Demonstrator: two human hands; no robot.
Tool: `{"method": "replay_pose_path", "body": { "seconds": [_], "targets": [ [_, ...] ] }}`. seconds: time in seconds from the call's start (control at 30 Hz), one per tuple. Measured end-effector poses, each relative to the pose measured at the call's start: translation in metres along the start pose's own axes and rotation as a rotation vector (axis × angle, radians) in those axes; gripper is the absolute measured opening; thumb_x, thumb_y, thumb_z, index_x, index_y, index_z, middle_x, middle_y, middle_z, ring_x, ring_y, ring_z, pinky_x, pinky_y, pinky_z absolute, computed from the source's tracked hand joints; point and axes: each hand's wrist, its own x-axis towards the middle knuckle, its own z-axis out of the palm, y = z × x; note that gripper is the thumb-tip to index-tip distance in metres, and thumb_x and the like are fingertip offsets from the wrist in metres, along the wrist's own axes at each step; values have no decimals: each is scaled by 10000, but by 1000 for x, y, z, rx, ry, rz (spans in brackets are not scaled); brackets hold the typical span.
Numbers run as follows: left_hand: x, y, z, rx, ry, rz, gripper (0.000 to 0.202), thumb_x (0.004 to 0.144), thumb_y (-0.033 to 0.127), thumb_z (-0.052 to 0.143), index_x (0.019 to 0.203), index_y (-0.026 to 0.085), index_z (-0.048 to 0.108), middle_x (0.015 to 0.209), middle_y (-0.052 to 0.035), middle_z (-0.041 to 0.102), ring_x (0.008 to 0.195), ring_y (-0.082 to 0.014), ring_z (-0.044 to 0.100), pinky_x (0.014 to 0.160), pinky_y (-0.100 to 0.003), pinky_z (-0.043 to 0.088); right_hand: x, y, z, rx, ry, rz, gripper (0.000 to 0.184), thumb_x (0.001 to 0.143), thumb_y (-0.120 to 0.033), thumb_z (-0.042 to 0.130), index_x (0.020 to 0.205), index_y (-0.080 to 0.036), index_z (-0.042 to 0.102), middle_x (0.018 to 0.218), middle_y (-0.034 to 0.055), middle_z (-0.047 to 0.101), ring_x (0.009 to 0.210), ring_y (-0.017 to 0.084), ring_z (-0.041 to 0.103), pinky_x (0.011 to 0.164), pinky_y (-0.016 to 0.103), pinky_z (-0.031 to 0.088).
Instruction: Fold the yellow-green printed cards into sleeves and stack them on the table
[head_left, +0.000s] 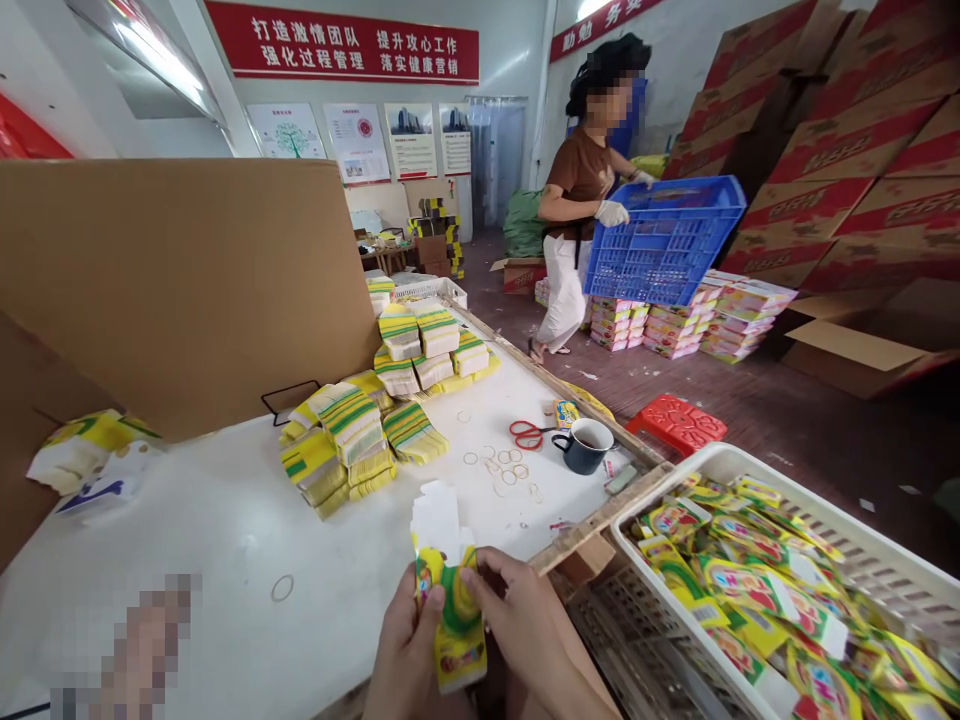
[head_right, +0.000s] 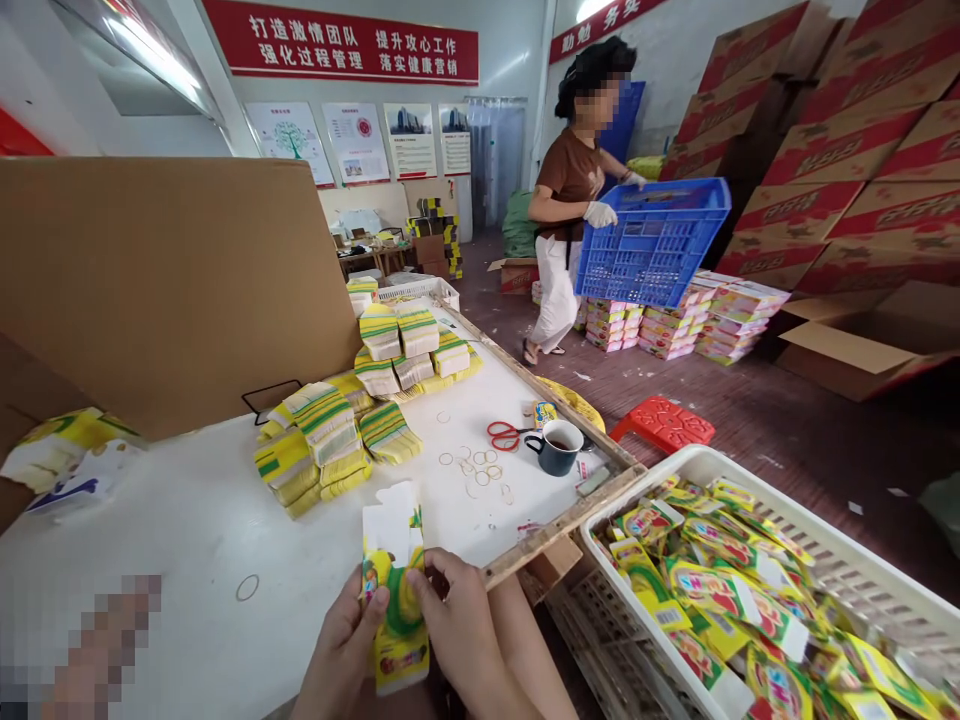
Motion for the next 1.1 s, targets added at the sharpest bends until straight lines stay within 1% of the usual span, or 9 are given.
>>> {"method": "replay_pose_path", "body": {
  "seconds": [0.1,0.23,0.47,0.53,0.63,0.7,0.83,0.97,1.1],
  "targets": [
    [-1,-1,0,46,31,57,800,715,411,705,1349,223,253,988,-112,712,895,-291,694,747,-397,561,0,2,-5,97,6,27,141,816,-261,563,933,-184,569,742,16,629,626,150,552,594,249,446],
    [-6,7,-4,58,-45,46,754,736,454,664,1350,271,266,1057,-110,686,937,-300,683,769,-397,553,-2,5,-14,221,-70,-48,340,854,-291,546,1180,-243,461,925,20,592,621,111,517,570,224,432],
    [-9,8,-14,-17,-320,-44,376,738,356,701,1034,259,491,884,-51,722,730,-229,700,649,-316,519,1,3,-27,184,-259,-85,187,891,-351,516,837,-189,591,690,-19,526,645,117,474,579,221,378],
    [-10,4,-13,-55,-306,-45,509,724,350,720,1131,272,426,891,-56,715,712,-222,701,631,-312,515,2,3,-27,134,-226,-89,228,885,-357,525,747,-182,577,647,-26,501,625,117,460,571,222,372],
    [-10,6,-8,-76,-301,-97,832,715,373,728,1354,299,200,1016,-99,695,835,-261,702,675,-350,530,4,5,-27,151,-139,-103,147,876,-337,541,940,-209,577,704,-21,549,645,127,505,598,230,411],
    [-10,12,-6,-40,-336,-117,746,722,382,717,1337,271,309,1080,-118,682,926,-289,683,716,-368,533,6,4,-30,147,-121,-145,218,881,-331,533,1071,-228,563,802,5,604,734,148,564,681,258,449],
    [-8,16,-6,114,-248,-42,402,770,344,665,1146,240,568,1191,-104,652,989,-289,658,757,-351,535,8,0,-40,4,-180,-200,261,903,-356,476,936,-208,688,898,51,640,865,181,590,776,294,452],
    [-7,7,-7,217,-257,31,386,822,290,601,1205,261,572,1304,-94,583,991,-266,654,808,-342,528,6,0,-39,-105,-277,-40,313,783,-220,599,1096,-240,593,705,-35,618,610,128,532,561,210,399],
    [-7,2,-7,211,-316,33,404,858,268,550,1260,280,520,1346,-92,550,1086,-264,610,895,-360,495,3,1,-28,-330,-183,-24,311,727,-130,559,1010,-258,546,607,-68,568,578,136,522,553,199,349]
  ]
}}
